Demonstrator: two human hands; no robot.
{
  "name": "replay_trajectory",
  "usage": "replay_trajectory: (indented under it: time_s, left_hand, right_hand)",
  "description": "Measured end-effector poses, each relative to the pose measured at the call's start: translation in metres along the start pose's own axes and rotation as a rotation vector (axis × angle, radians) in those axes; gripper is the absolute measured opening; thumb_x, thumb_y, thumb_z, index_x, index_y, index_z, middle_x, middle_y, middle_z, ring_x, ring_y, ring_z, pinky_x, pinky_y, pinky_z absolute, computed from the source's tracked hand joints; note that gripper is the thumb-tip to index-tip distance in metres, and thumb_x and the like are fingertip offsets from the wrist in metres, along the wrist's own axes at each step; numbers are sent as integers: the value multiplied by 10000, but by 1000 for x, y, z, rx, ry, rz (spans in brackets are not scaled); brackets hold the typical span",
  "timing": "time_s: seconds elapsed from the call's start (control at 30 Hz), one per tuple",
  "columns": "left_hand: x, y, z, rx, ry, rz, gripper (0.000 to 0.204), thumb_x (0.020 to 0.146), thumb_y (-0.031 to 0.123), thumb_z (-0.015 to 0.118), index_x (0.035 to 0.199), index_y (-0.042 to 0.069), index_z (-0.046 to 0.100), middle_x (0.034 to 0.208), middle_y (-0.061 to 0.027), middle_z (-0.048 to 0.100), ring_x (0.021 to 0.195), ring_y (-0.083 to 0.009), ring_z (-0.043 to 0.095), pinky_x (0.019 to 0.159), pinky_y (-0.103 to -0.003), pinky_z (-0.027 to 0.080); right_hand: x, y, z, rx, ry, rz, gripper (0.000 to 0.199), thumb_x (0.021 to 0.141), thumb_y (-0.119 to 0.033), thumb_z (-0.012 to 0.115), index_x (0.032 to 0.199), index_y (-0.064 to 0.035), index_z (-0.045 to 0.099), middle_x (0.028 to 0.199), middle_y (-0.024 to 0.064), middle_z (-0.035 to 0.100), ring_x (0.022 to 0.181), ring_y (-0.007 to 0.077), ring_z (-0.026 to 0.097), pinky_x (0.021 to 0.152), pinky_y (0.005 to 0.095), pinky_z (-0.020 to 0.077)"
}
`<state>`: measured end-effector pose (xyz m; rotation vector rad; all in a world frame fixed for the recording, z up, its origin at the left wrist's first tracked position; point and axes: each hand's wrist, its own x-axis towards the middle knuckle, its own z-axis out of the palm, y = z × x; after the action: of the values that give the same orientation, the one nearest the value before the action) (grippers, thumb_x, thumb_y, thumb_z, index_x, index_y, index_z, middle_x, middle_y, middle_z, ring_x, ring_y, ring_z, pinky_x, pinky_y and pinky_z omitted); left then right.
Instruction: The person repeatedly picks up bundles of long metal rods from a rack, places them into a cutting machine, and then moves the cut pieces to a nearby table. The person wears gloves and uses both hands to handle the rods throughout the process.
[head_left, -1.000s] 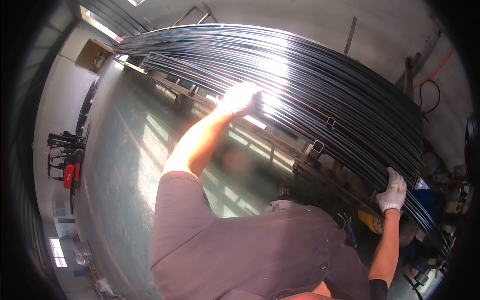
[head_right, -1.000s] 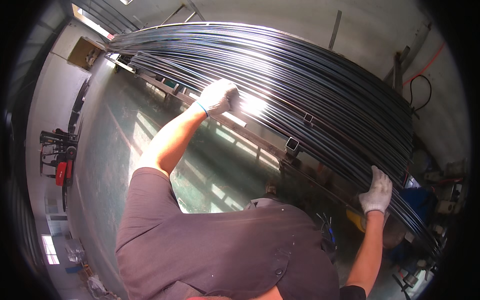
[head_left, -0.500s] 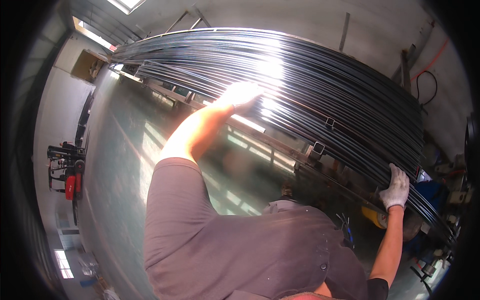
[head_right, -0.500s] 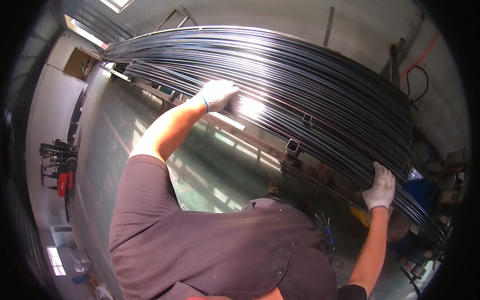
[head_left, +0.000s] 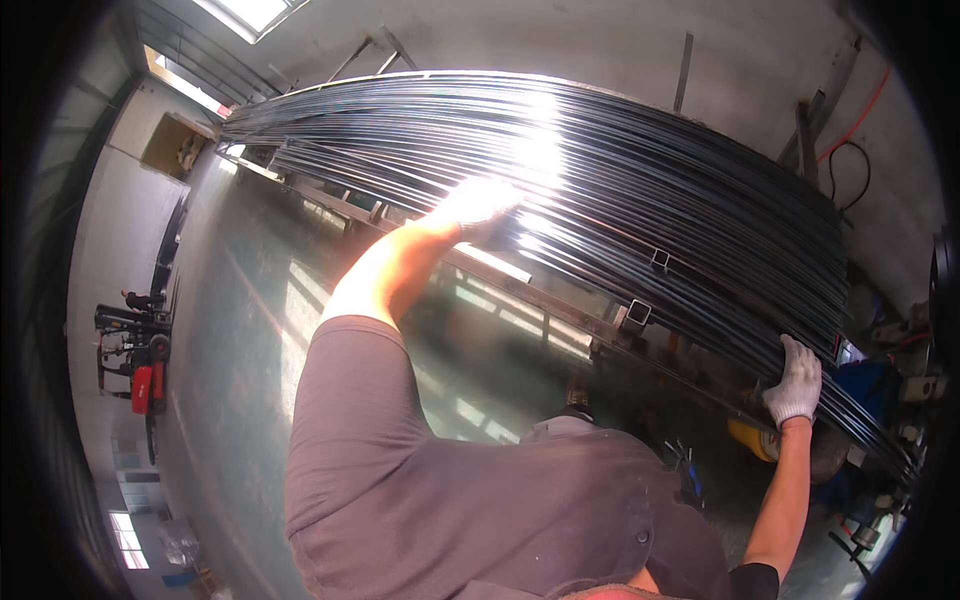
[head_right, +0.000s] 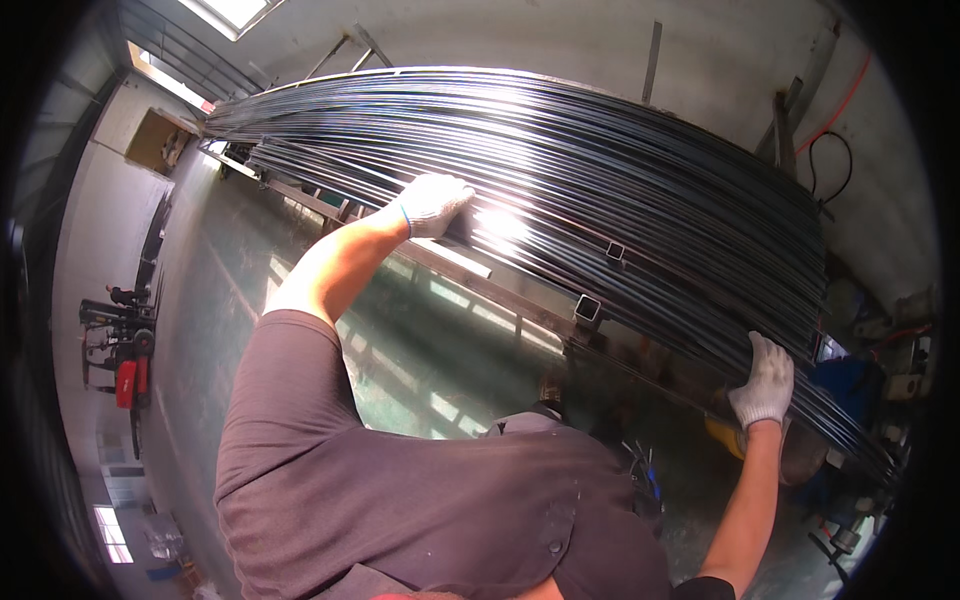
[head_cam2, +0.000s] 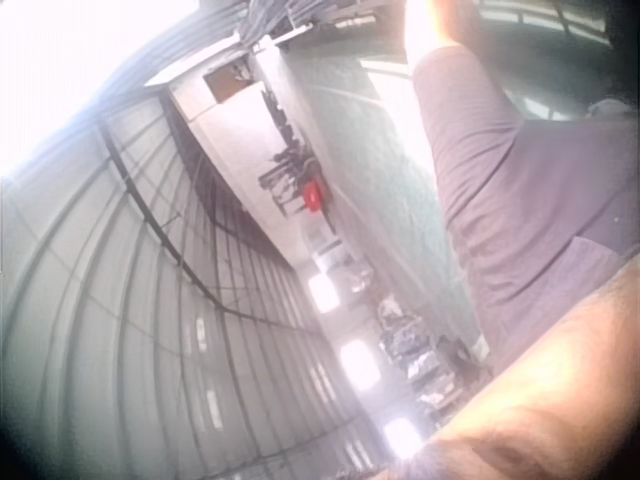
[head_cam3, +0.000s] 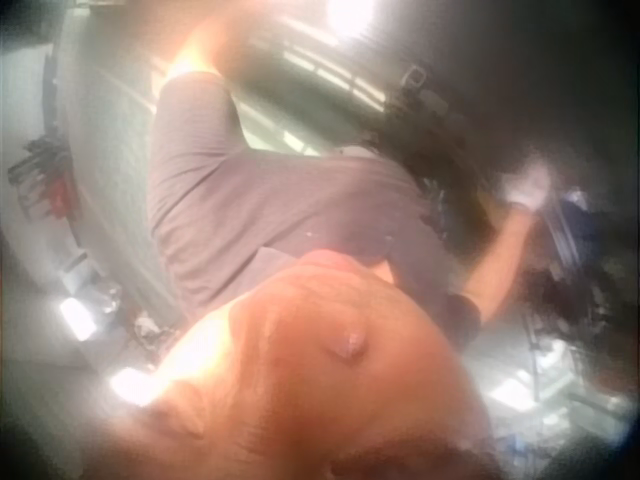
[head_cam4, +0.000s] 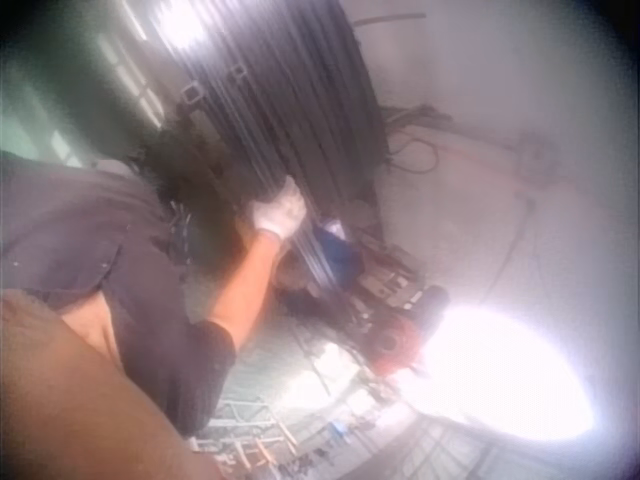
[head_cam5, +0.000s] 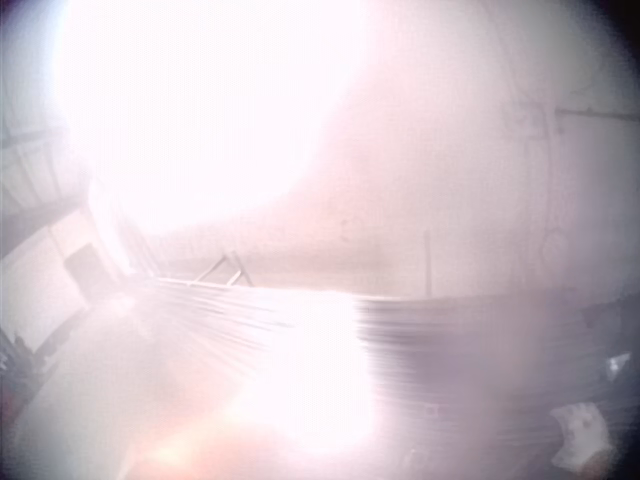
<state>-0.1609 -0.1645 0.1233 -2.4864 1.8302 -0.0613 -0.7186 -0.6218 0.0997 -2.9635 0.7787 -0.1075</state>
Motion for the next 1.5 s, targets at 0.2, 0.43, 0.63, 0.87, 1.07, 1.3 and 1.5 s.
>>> replay_trajectory:
  time_s: [0.2, 0.43, 0.63, 0.87, 1.07, 1.3, 1.5]
  left_hand:
    - [3, -13, 16, -91, 6, -73, 316, 999, 138, 684, 1297, 80, 772, 1164, -184, 798, 1142, -419, 772, 974, -511, 634]
    - [0, 5, -7, -10, -29, -12, 282, 1092, 168, 585, 1286, 95, 775, 1185, -185, 810, 1139, -430, 772, 1001, -524, 625]
    - [4, -1, 1, -63, -20, -32, 271, 1090, 194, 590, 1270, 94, 766, 1161, -188, 805, 1122, -430, 772, 971, -540, 630]
    - [-1, 0, 17, -59, 125, -43, 260, 1117, 233, 588, 1249, 129, 786, 1105, -171, 808, 1077, -412, 775, 941, -518, 625]
    - [-20, -3, 19, -9, 184, -100, 349, 1035, 453, 714, 1184, 154, 815, 1003, -140, 809, 982, -391, 790, 903, -517, 635]
    - [-25, 10, 23, -52, 247, -251, 253, 960, 273, 724, 1122, 91, 794, 1041, -201, 780, 1065, -447, 755, 958, -549, 610]
    - [4, 72, -13, -377, 326, -288, 386, 866, 160, 812, 1246, 99, 776, 1286, -156, 766, 1264, -376, 716, 1138, -483, 567]
  right_hand:
    - [2, -2, 2, 19, 18, 0, 907, 668, -34, 887, 1533, -103, 623, 1457, 131, 694, 1408, 371, 622, 1283, 481, 457]
    - [1, -9, -4, 25, -13, 47, 911, 671, -48, 898, 1540, -110, 632, 1478, 137, 694, 1428, 369, 620, 1290, 480, 456]
    - [2, -5, 1, 23, 16, 35, 921, 669, -58, 916, 1544, -109, 633, 1473, 143, 695, 1446, 371, 612, 1299, 484, 452]
    - [0, -8, -2, 24, 7, 72, 927, 673, -90, 958, 1542, -117, 637, 1492, 136, 692, 1454, 366, 614, 1312, 489, 443]
    - [-9, -6, 3, 21, 66, 57, 964, 696, -107, 981, 1587, -130, 614, 1529, 138, 674, 1493, 370, 593, 1338, 493, 424]
    - [-4, -18, -8, 3, 6, 113, 1007, 670, -25, 954, 1608, -139, 604, 1546, 140, 657, 1511, 367, 574, 1358, 491, 403]
    - [-10, -10, 5, -59, 181, 18, 872, 704, -32, 831, 1551, -86, 632, 1503, 142, 683, 1490, 367, 586, 1346, 509, 404]
